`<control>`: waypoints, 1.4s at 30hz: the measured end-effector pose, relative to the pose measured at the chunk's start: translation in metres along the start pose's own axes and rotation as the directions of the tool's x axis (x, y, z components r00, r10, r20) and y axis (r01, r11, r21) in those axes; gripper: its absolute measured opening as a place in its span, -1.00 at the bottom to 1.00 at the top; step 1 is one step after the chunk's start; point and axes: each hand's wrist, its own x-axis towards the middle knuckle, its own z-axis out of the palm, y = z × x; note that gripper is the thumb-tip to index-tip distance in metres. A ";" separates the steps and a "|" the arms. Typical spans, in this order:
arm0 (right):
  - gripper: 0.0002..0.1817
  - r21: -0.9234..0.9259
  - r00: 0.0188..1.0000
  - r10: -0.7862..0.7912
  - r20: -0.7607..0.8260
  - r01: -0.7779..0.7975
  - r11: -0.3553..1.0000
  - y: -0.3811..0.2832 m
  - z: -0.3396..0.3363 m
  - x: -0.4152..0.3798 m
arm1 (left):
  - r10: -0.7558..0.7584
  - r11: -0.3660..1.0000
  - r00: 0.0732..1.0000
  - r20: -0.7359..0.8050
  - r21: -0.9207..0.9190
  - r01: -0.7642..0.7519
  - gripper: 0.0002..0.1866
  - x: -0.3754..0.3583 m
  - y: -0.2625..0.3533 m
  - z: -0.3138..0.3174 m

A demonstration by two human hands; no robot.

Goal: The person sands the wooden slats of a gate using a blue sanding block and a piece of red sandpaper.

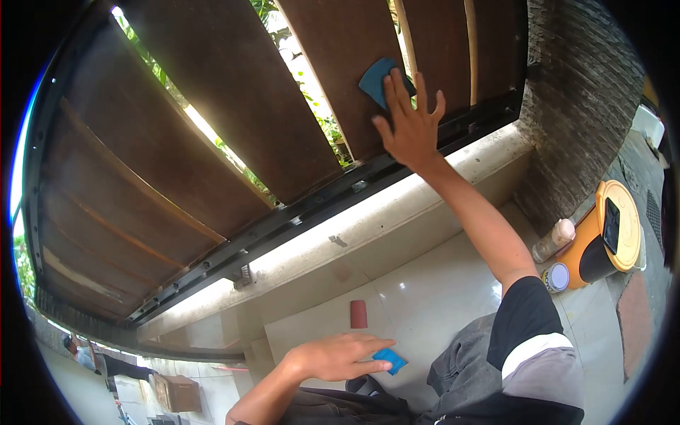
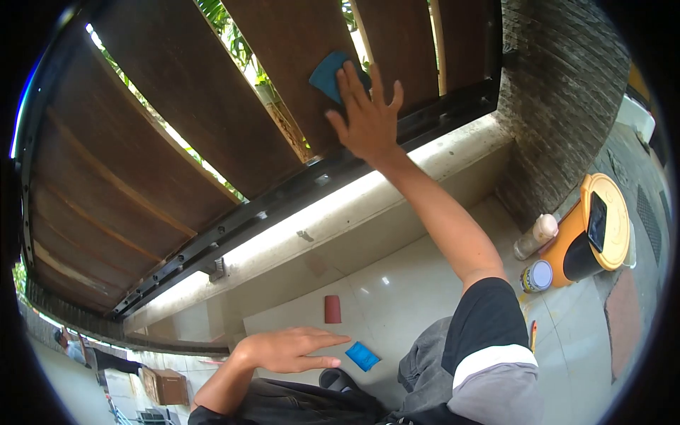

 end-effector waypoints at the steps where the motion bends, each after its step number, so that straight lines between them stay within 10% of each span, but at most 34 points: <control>1: -0.29 0.118 0.999 0.014 0.039 -0.019 0.993 -0.010 -0.001 -0.009 | 0.020 1.000 0.999 0.025 0.002 -0.020 -0.26 0.000 -0.001 0.001; 20: -0.24 0.139 0.996 -0.046 0.082 0.034 0.990 -0.020 -0.010 0.002 | -0.037 0.999 0.998 -0.052 0.012 0.037 -0.24 0.005 -0.003 -0.001; 27: -0.30 0.129 0.942 0.068 -0.328 -0.026 0.991 -0.011 -0.030 0.179 | 0.061 0.998 0.998 -0.026 0.028 -0.060 -0.26 0.012 0.005 -0.005; 34: -0.30 0.052 0.990 -0.087 0.110 0.082 0.995 0.005 -0.023 -0.008 | 0.074 0.996 0.996 -0.047 0.056 -0.072 -0.26 -0.003 0.012 -0.006; 42: -0.45 0.025 0.917 -0.054 -0.395 0.069 0.997 -0.020 -0.060 0.213 | 0.069 0.997 0.997 -0.033 0.039 -0.067 -0.26 -0.004 0.018 -0.012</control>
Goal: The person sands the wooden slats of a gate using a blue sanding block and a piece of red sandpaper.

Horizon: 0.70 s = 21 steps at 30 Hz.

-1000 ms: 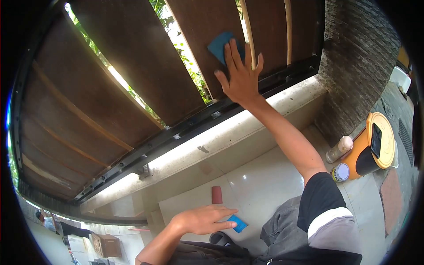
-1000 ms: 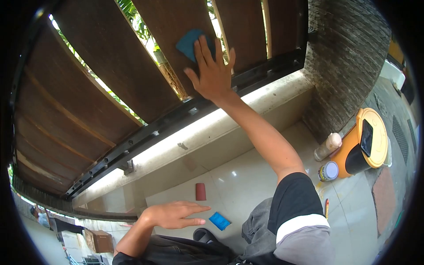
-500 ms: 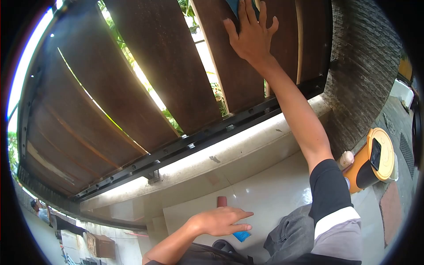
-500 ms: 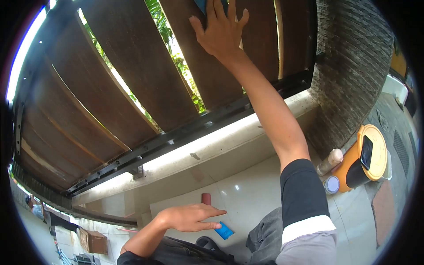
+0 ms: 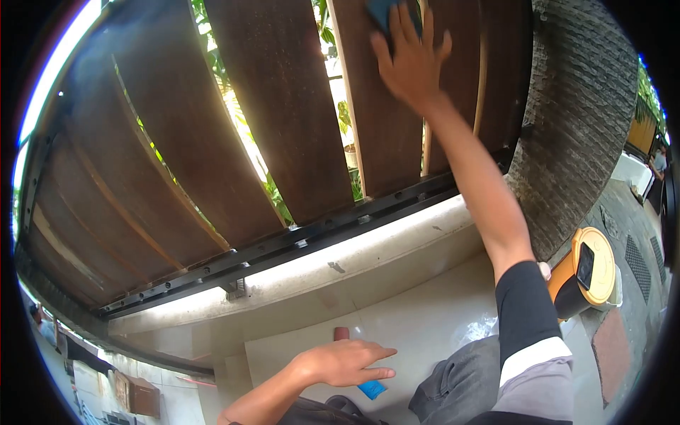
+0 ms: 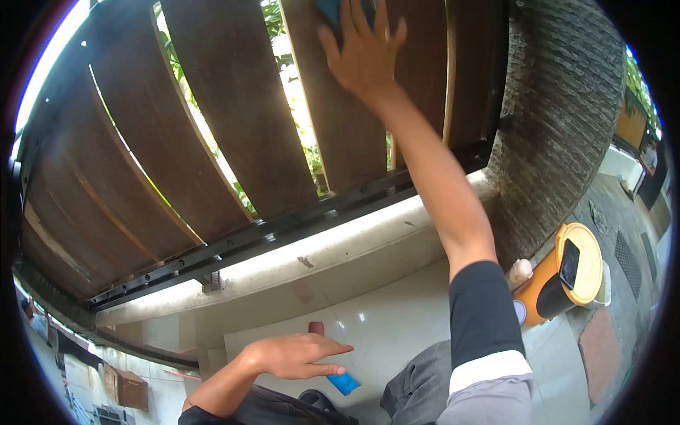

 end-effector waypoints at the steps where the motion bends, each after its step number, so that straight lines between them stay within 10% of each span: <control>1: -0.55 -0.001 0.997 0.016 -0.077 -0.016 1.000 -0.005 -0.004 0.023 | 0.012 1.000 1.000 -0.005 0.007 -0.012 -0.26 0.001 0.000 0.000; 10: -0.34 0.120 0.906 -0.116 0.406 0.073 0.990 -0.002 -0.047 -0.147 | 0.107 0.987 0.989 -0.098 0.131 -0.093 -0.33 -0.007 0.011 0.004; 17: -0.34 -0.010 0.992 -0.013 0.126 0.014 1.000 -0.003 0.005 0.002 | -0.048 0.929 0.983 0.177 0.370 -0.021 -0.38 0.152 -0.010 -0.020; 21: -0.34 -0.029 0.996 -0.014 0.085 0.017 0.999 0.003 0.010 0.034 | 0.053 0.934 0.999 -0.011 0.355 -0.046 -0.44 0.174 0.014 -0.044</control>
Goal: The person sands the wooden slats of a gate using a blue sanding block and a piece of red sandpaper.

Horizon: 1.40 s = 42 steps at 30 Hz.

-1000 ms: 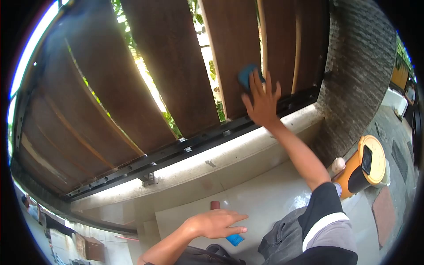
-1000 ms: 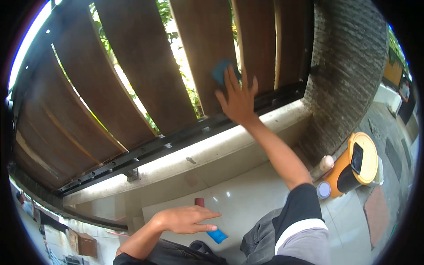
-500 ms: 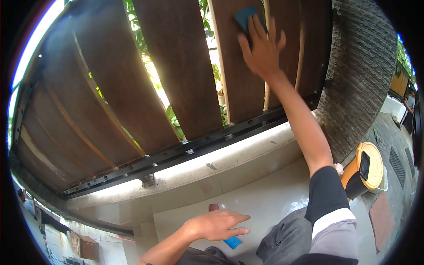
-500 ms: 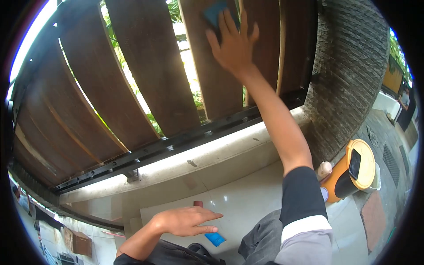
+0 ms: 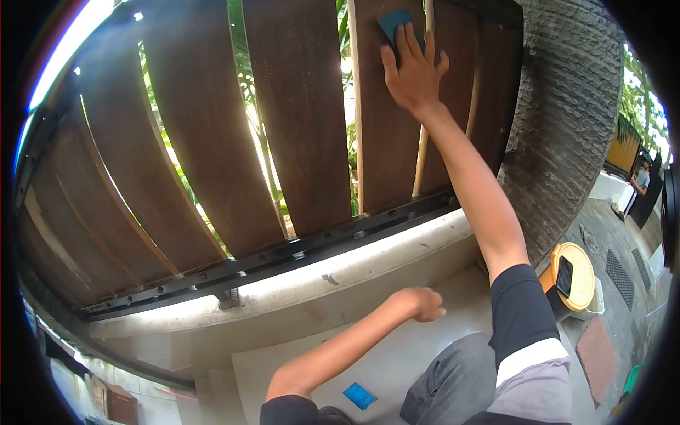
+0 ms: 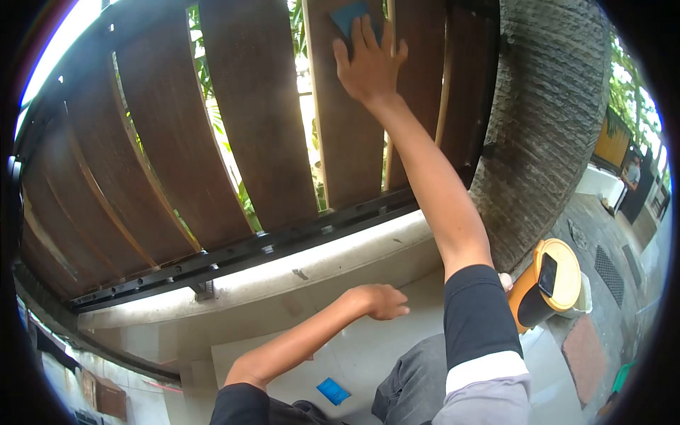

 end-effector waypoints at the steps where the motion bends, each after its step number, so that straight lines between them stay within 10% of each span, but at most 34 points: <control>1: -0.33 0.029 0.997 0.002 0.081 -0.004 1.000 0.000 -0.008 -0.017 | 0.025 0.998 0.995 -0.093 -0.051 -0.030 -0.47 -0.006 0.011 -0.011; 6: -0.30 0.048 0.958 -0.066 0.279 0.054 0.997 -0.001 -0.028 -0.110 | 0.011 0.999 0.989 -0.145 -0.042 -0.017 -0.50 -0.026 0.055 -0.035; 11: -0.20 0.002 0.979 0.075 0.188 -0.077 0.997 0.014 -0.004 -0.006 | 0.282 0.956 0.959 0.003 0.079 -0.281 -0.51 0.056 -0.026 0.056; 13: -0.16 0.015 0.971 0.127 0.201 -0.132 0.991 0.018 0.001 0.028 | -0.002 0.996 0.994 0.105 0.093 -0.008 -0.49 0.059 -0.037 0.083; 23: -0.21 -0.070 0.977 -0.098 0.189 0.113 0.991 0.018 -0.020 0.014 | 0.051 0.987 0.959 0.280 0.134 -0.091 -0.46 0.086 -0.042 0.184; 25: -0.29 0.279 0.984 0.033 0.173 -0.081 0.957 0.005 -0.022 0.026 | 0.024 0.991 0.934 0.357 0.112 -0.068 -0.46 0.103 -0.047 0.175; 32: -0.48 0.143 0.994 0.023 0.103 -0.037 0.989 0.013 -0.007 0.035 | -0.042 0.991 0.986 0.159 0.129 0.021 -0.64 0.159 -0.072 0.167; 42: -0.52 0.074 0.992 -0.125 0.017 0.123 0.990 0.033 -0.006 0.049 | -0.127 0.987 0.958 0.257 0.126 0.097 -0.61 0.167 -0.097 0.161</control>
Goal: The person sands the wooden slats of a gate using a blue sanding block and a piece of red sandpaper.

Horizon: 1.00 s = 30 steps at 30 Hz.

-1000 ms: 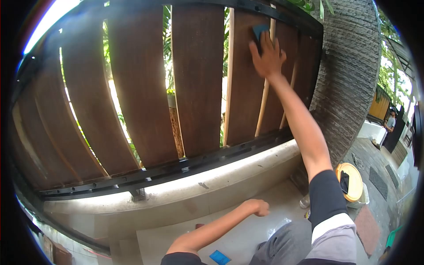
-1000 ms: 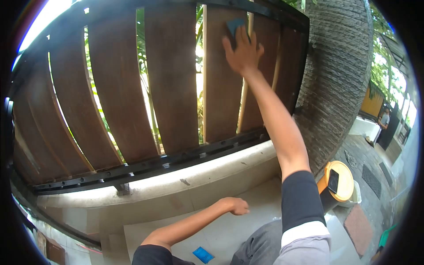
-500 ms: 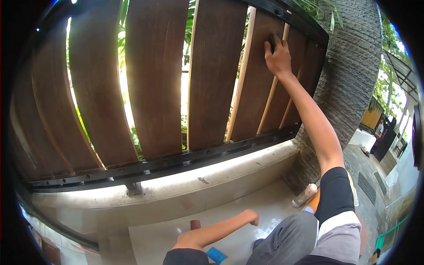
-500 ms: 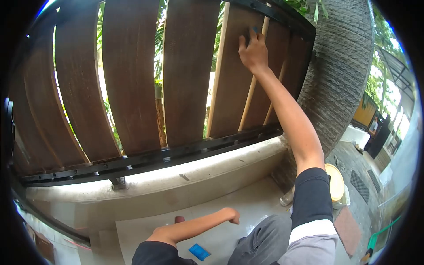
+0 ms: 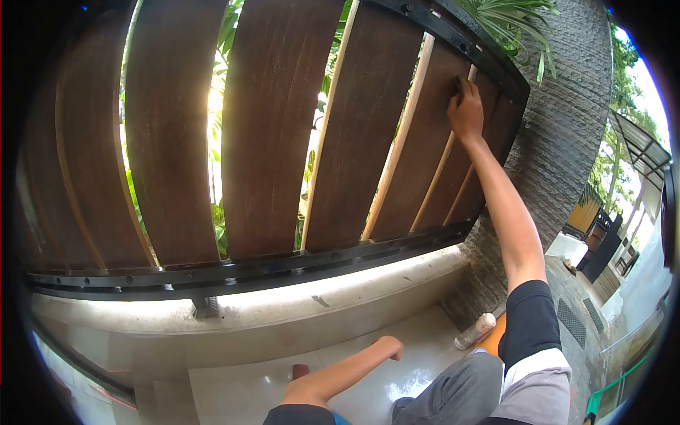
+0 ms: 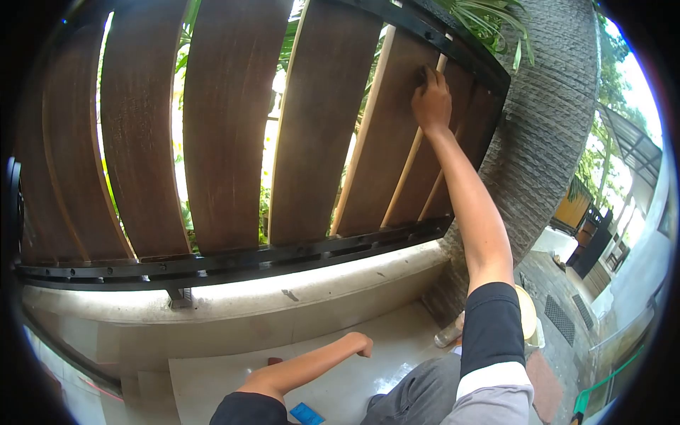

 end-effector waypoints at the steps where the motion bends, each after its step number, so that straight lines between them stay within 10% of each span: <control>1: -0.52 -0.001 1.000 0.001 0.006 -0.001 1.000 0.000 -0.002 0.001 | -0.013 1.000 0.999 0.044 -0.005 0.014 -0.61 0.006 -0.006 0.001; 30: -0.52 -0.110 0.982 0.024 -0.190 -0.045 0.993 0.010 0.018 0.033 | -0.209 0.957 0.976 0.068 -0.192 0.218 -0.67 0.009 -0.072 0.008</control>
